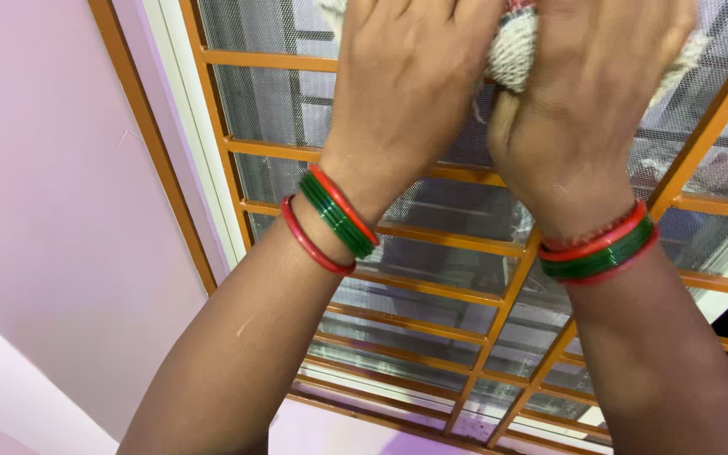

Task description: The person wipes a window screen with a cloth by hand, moving the cloth across the mesh and the frame.

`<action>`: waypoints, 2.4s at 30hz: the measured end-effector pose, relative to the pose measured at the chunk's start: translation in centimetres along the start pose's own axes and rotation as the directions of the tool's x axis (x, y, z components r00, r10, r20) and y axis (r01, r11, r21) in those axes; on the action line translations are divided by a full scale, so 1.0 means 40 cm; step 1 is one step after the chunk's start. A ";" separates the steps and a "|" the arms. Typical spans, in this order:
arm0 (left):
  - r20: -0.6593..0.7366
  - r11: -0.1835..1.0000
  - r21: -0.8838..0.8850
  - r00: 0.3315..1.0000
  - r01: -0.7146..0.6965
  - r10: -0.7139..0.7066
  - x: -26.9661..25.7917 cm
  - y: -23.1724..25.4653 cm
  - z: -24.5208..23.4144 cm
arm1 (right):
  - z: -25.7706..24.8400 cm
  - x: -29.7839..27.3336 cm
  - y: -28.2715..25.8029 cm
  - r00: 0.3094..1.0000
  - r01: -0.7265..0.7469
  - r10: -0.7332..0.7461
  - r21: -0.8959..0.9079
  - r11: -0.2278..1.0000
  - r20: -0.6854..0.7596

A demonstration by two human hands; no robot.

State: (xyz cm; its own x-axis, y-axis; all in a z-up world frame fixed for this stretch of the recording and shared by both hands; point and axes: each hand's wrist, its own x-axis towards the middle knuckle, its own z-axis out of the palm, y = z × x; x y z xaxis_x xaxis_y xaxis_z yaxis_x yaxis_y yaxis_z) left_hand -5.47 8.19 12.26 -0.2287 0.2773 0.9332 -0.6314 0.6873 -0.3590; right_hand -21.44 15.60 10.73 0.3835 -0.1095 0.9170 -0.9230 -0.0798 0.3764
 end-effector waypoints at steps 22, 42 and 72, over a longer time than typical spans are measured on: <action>0.934 0.896 -0.004 0.322 0.444 -0.156 0.112 -0.130 0.106 | 0.135 0.232 0.085 0.360 -0.390 0.115 0.037 0.920 0.926; -0.023 0.994 0.058 0.995 0.096 -0.095 -0.165 -0.052 0.140 | 0.163 -0.019 -0.087 0.999 -0.037 0.032 -0.256 0.966 -0.022; 0.350 0.992 -0.015 0.930 0.124 -0.111 -0.048 -0.129 0.101 | 0.143 0.139 -0.020 0.869 -0.003 0.035 -0.066 0.998 0.493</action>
State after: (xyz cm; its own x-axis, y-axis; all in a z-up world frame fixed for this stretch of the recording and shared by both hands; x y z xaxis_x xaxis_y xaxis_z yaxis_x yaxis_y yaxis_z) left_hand -4.77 1.41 12.37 -0.4020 -0.0538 0.9141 -0.6438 0.7265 -0.2404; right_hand -18.39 9.41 14.78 0.3169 -0.5863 0.7456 -0.9241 -0.0139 0.3818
